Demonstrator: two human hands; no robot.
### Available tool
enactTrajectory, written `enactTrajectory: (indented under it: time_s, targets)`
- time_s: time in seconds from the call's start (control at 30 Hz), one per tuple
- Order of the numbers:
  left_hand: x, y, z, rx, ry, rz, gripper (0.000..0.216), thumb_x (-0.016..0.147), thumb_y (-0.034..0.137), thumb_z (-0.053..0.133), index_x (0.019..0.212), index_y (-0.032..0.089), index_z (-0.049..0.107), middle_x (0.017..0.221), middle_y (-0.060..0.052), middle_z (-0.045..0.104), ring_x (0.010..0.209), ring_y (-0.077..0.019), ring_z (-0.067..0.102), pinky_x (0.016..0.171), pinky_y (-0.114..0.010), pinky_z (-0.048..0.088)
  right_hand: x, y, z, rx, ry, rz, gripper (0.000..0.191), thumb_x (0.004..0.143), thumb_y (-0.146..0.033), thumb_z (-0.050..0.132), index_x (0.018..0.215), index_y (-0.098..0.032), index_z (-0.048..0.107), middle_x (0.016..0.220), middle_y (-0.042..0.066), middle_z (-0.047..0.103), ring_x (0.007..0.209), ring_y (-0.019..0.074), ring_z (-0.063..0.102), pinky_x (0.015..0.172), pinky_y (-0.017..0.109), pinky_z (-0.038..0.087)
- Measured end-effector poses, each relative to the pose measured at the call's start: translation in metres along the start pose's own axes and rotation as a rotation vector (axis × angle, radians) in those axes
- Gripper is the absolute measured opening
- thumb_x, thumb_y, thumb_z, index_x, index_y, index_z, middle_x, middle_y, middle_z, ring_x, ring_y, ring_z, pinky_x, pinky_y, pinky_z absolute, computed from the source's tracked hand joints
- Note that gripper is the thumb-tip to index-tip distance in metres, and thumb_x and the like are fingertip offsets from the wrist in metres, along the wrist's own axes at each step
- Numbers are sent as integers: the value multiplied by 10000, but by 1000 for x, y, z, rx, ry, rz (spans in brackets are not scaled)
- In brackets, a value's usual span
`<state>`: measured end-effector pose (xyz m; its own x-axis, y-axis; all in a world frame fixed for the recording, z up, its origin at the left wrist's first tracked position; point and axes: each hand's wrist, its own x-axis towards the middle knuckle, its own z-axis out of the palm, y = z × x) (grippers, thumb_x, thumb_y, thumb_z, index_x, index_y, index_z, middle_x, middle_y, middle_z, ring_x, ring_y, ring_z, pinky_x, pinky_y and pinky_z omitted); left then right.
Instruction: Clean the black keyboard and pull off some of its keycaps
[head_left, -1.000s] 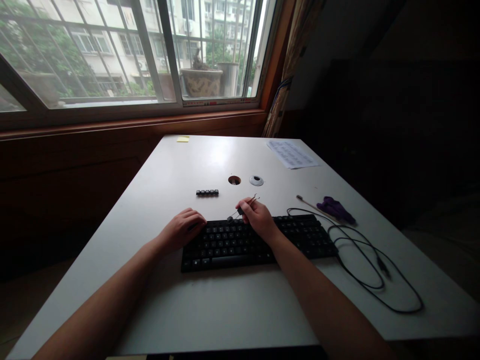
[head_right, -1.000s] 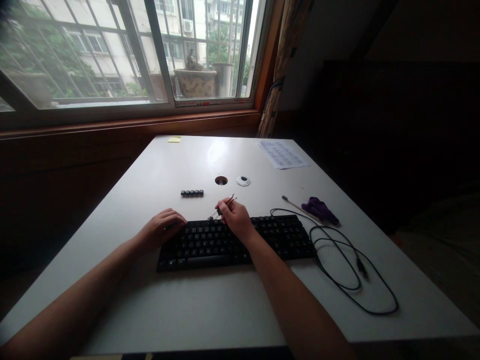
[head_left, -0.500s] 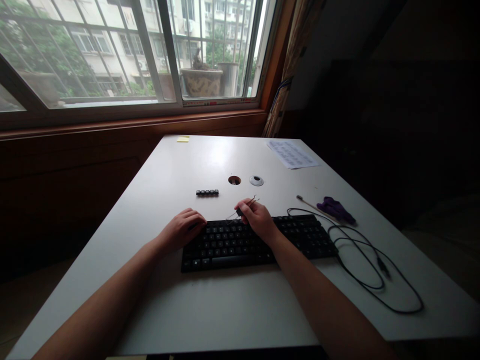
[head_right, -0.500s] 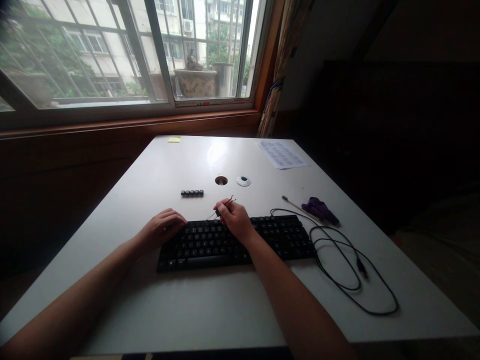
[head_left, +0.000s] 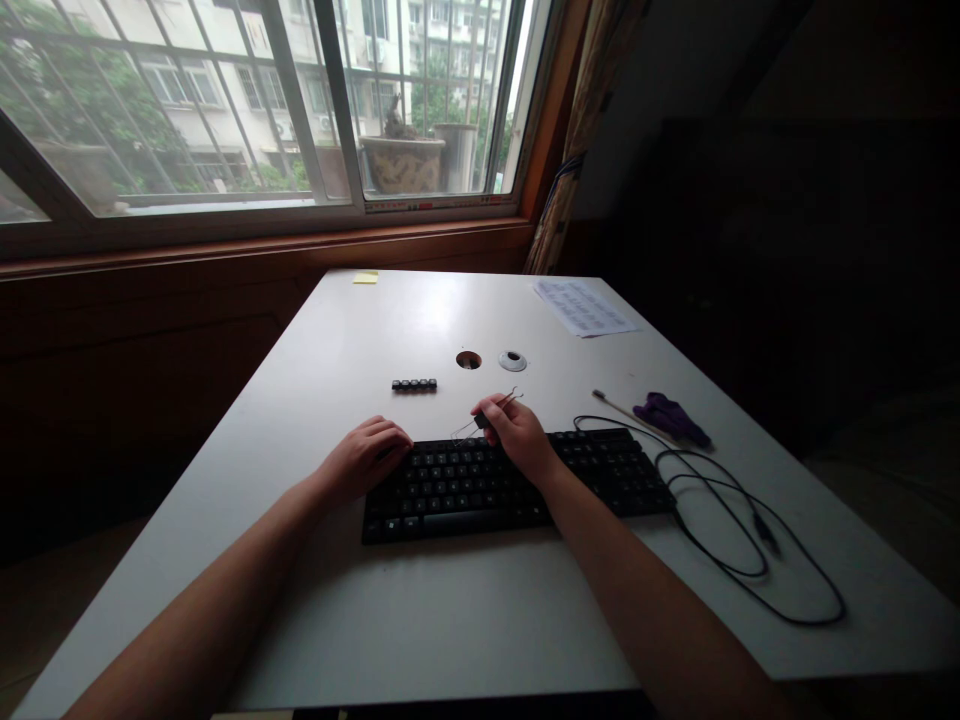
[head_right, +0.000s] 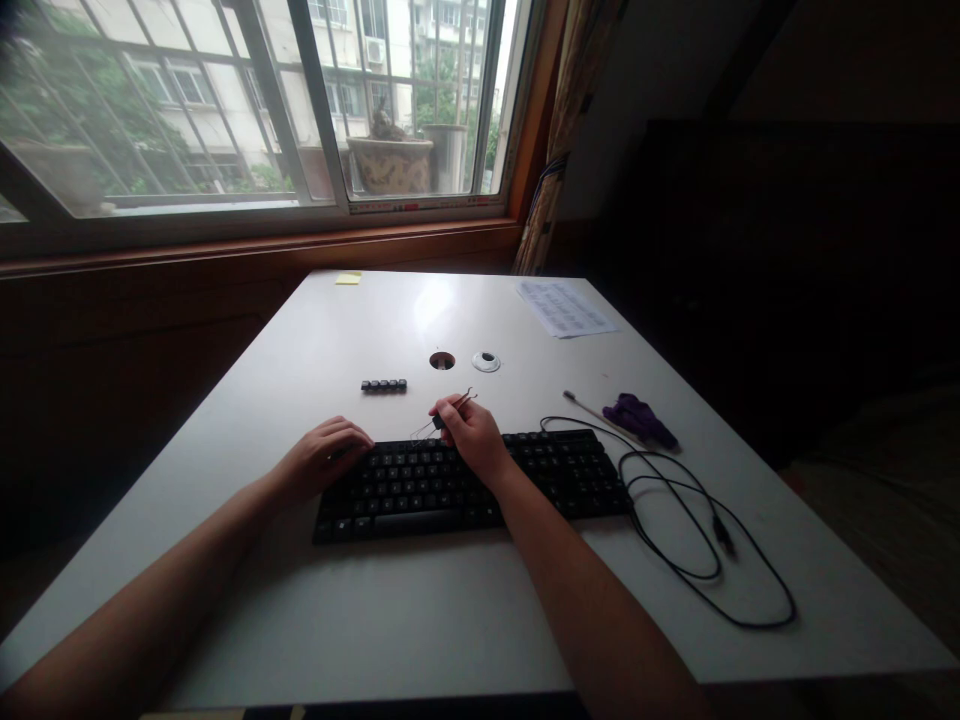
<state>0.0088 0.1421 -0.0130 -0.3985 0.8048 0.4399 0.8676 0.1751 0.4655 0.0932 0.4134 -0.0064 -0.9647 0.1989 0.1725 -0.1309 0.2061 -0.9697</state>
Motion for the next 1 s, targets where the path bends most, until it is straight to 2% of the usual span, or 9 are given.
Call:
enactTrajectory:
  time_s: [0.13, 0.2, 0.3, 0.37, 0.43, 0.53, 0.67, 0.8, 1.0]
  targets:
    - [0, 1, 0, -1, -1, -4, 159, 1005, 240, 508, 1009, 198, 661, 957, -80, 704, 908, -204, 610, 829, -361, 509, -1, -4, 0, -24, 57, -51, 377, 975, -505, 468, 878, -186, 645, 622, -34, 501, 536, 120, 500, 523, 253, 428]
    - [0, 1, -1, 1, -2, -3, 155, 1004, 240, 510, 1010, 200, 660, 958, -78, 704, 908, -205, 612, 829, -361, 509, -3, -8, 0, -105, 140, -155, 367, 994, -468, 448, 830, -197, 635, 714, -3, 528, 629, 139, 529, 606, 281, 469]
    - [1, 2, -1, -3, 7, 0, 154, 1002, 240, 513, 997, 201, 662, 950, -77, 706, 904, -204, 617, 827, -357, 513, -5, -13, 1, -242, 222, -365, 352, 1014, -390, 437, 778, -207, 623, 932, 58, 559, 874, 190, 564, 802, 347, 494]
    - [1, 3, -1, -4, 6, -1, 159, 1003, 244, 512, 995, 202, 665, 951, -79, 708, 905, -205, 621, 827, -357, 517, -6, -15, 2, -302, 184, -455, 317, 1023, -342, 426, 808, -216, 622, 1025, 80, 563, 993, 220, 552, 892, 393, 482]
    - [1, 3, -1, -2, 4, -4, 167, 1004, 249, 510, 997, 200, 670, 955, -82, 710, 906, -205, 622, 829, -359, 519, -7, -15, 3, -375, 100, -509, 252, 1021, -306, 441, 868, -228, 626, 1045, 82, 571, 1023, 231, 541, 931, 420, 471]
    - [1, 4, -1, -2, 9, -6, 176, 1006, 252, 506, 993, 197, 672, 953, -83, 710, 901, -203, 620, 827, -358, 516, -9, -12, 6, -492, -68, -566, 179, 1014, -265, 469, 973, -237, 640, 994, 74, 569, 966, 219, 543, 897, 394, 485]
    - [1, 3, 0, 4, 11, -12, 157, 1002, 243, 516, 995, 198, 666, 951, -76, 708, 903, -202, 613, 828, -356, 509, -8, -6, 10, -635, -243, -600, 211, 1013, -215, 469, 1017, -223, 680, 941, 72, 571, 892, 200, 551, 828, 345, 493]
    - [1, 1, 0, 11, 3, -7, 163, 1002, 247, 512, 998, 199, 668, 950, -78, 707, 897, -202, 616, 826, -357, 512, -5, 0, 10, -740, -310, -616, 141, 969, -235, 585, 971, -219, 724, 894, 63, 606, 863, 199, 563, 788, 334, 486]
    - [1, 2, 0, 8, 7, 4, 180, 1006, 260, 503, 1005, 199, 673, 948, -83, 709, 894, -203, 621, 823, -359, 519, -4, 3, 8, -752, -306, -577, 110, 938, -259, 647, 971, -233, 749, 902, 59, 638, 862, 190, 588, 788, 319, 489]
